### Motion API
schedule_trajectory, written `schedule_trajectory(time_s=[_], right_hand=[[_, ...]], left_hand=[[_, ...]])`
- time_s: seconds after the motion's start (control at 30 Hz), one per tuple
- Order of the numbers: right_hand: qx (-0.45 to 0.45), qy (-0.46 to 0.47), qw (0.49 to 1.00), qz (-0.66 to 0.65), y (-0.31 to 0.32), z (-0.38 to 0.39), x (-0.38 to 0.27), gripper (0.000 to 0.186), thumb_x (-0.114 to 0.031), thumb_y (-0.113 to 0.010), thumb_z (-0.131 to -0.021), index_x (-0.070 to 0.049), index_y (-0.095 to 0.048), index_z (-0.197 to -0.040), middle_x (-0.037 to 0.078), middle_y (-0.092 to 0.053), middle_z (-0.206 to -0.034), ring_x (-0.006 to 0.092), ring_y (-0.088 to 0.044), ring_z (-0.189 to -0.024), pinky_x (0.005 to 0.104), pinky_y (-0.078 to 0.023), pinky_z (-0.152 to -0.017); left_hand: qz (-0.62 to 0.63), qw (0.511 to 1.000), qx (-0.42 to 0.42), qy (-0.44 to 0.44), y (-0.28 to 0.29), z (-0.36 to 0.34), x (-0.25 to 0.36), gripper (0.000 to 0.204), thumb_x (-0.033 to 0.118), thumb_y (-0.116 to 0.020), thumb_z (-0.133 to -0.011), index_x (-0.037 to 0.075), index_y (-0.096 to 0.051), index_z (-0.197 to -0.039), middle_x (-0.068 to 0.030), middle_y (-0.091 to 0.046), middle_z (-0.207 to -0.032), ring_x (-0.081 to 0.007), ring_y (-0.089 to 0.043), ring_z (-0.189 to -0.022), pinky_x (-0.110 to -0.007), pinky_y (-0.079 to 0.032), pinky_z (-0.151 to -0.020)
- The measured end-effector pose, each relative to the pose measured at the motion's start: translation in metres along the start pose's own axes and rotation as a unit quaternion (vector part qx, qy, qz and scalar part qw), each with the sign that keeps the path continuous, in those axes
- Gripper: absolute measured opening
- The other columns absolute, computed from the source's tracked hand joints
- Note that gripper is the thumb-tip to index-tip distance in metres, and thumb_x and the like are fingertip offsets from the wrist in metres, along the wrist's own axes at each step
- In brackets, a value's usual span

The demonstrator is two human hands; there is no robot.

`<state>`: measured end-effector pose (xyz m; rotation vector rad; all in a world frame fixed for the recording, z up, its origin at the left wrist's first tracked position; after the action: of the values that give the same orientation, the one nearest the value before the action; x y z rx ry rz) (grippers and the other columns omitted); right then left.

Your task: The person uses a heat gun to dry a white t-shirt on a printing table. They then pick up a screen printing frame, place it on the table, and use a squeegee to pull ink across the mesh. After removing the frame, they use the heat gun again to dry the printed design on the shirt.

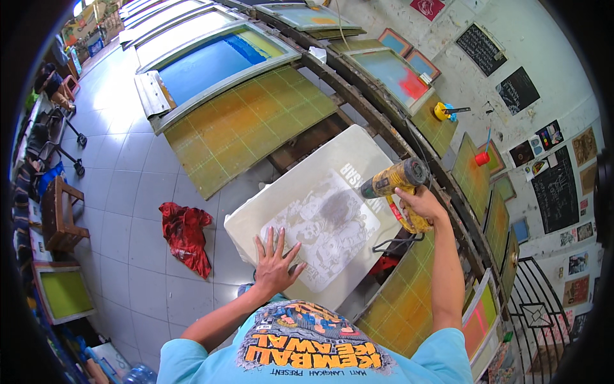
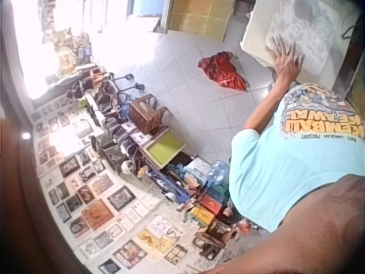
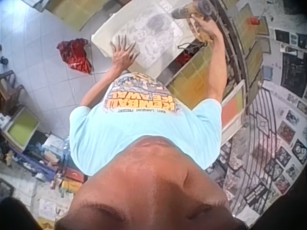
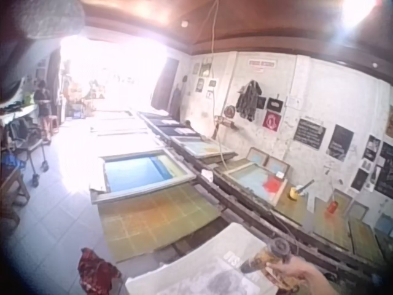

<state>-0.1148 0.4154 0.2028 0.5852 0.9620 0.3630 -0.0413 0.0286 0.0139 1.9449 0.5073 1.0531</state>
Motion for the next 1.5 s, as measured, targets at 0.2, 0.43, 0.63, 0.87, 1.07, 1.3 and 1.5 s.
schedule_trajectory(time_s=[0.2,0.43,0.63,0.87,1.07,1.3,1.5], right_hand=[[0.017,-0.003,1.000,0.005,0.006,0.006,0.011,0.037,-0.034,-0.073,-0.102,0.001,-0.068,-0.115,0.006,-0.068,-0.084,0.0123,-0.063,-0.064,0.0329,-0.053,-0.057],[0.052,0.028,0.998,0.030,0.012,0.012,0.025,0.034,-0.032,-0.073,-0.102,0.000,-0.068,-0.110,0.005,-0.067,-0.077,0.0126,-0.063,-0.060,0.0333,-0.053,-0.057],[-0.003,-0.019,0.999,-0.032,0.009,0.024,0.026,0.033,-0.032,-0.073,-0.101,0.000,-0.069,-0.109,0.004,-0.068,-0.078,0.0125,-0.063,-0.061,0.0329,-0.053,-0.058],[0.014,-0.004,1.000,0.011,0.011,0.019,0.030,0.032,-0.031,-0.073,-0.101,0.000,-0.069,-0.109,0.003,-0.067,-0.078,0.0117,-0.063,-0.062,0.0320,-0.053,-0.058],[0.041,0.013,0.999,0.002,0.010,0.021,0.027,0.031,-0.031,-0.073,-0.102,-0.001,-0.069,-0.108,0.003,-0.067,-0.078,0.0116,-0.062,-0.061,0.0323,-0.053,-0.059],[-0.008,0.003,1.000,-0.016,0.012,0.028,0.032,0.031,-0.030,-0.071,-0.103,0.001,-0.068,-0.107,0.004,-0.066,-0.075,0.0117,-0.063,-0.060,0.0316,-0.053,-0.057],[0.016,-0.005,1.000,0.004,0.018,0.032,0.038,0.033,-0.032,-0.072,-0.102,0.000,-0.066,-0.107,0.004,-0.067,-0.076,0.0119,-0.064,-0.059,0.0321,-0.053,-0.056]], left_hand=[[-0.002,1.000,0.010,0.000,0.000,0.000,0.000,0.066,0.050,-0.076,-0.090,0.016,-0.064,-0.146,-0.0301,-0.031,-0.168,-0.0561,-0.017,-0.157,-0.079,-0.010,-0.120],[0.002,1.000,0.008,-0.003,-0.001,0.001,-0.001,0.071,0.049,-0.076,-0.089,0.012,-0.061,-0.148,-0.0300,-0.030,-0.168,-0.0548,-0.018,-0.157,-0.078,-0.011,-0.120],[0.009,1.000,0.009,-0.010,-0.004,0.002,-0.002,0.070,0.050,-0.075,-0.091,0.011,-0.062,-0.147,-0.0295,-0.033,-0.167,-0.0544,-0.020,-0.157,-0.078,-0.011,-0.120],[0.003,1.000,0.004,-0.019,-0.002,0.002,-0.002,0.067,0.050,-0.074,-0.092,0.011,-0.063,-0.145,-0.0272,-0.036,-0.166,-0.0521,-0.022,-0.157,-0.078,-0.012,-0.121],[0.006,1.000,0.007,-0.015,-0.004,0.003,-0.003,0.066,0.049,-0.074,-0.091,0.011,-0.064,-0.145,-0.0271,-0.037,-0.166,-0.0513,-0.023,-0.157,-0.078,-0.012,-0.121],[0.012,1.000,0.009,-0.016,-0.003,0.002,-0.002,0.066,0.045,-0.076,-0.089,0.011,-0.065,-0.144,-0.0263,-0.034,-0.168,-0.0510,-0.022,-0.158,-0.076,-0.011,-0.122],[-0.003,1.000,0.009,-0.021,0.001,0.000,0.001,0.065,0.046,-0.076,-0.089,0.007,-0.067,-0.141,-0.0289,-0.032,-0.168,-0.0552,-0.018,-0.157,-0.079,-0.011,-0.120]])
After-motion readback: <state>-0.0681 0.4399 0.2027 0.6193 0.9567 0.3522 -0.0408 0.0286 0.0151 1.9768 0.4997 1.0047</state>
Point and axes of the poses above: each hand's wrist, its own z-axis away from the middle knuckle, its own y-axis out of the back of the hand, x = y × z, the point moved 5 cm from there along -z, towards the middle knuckle
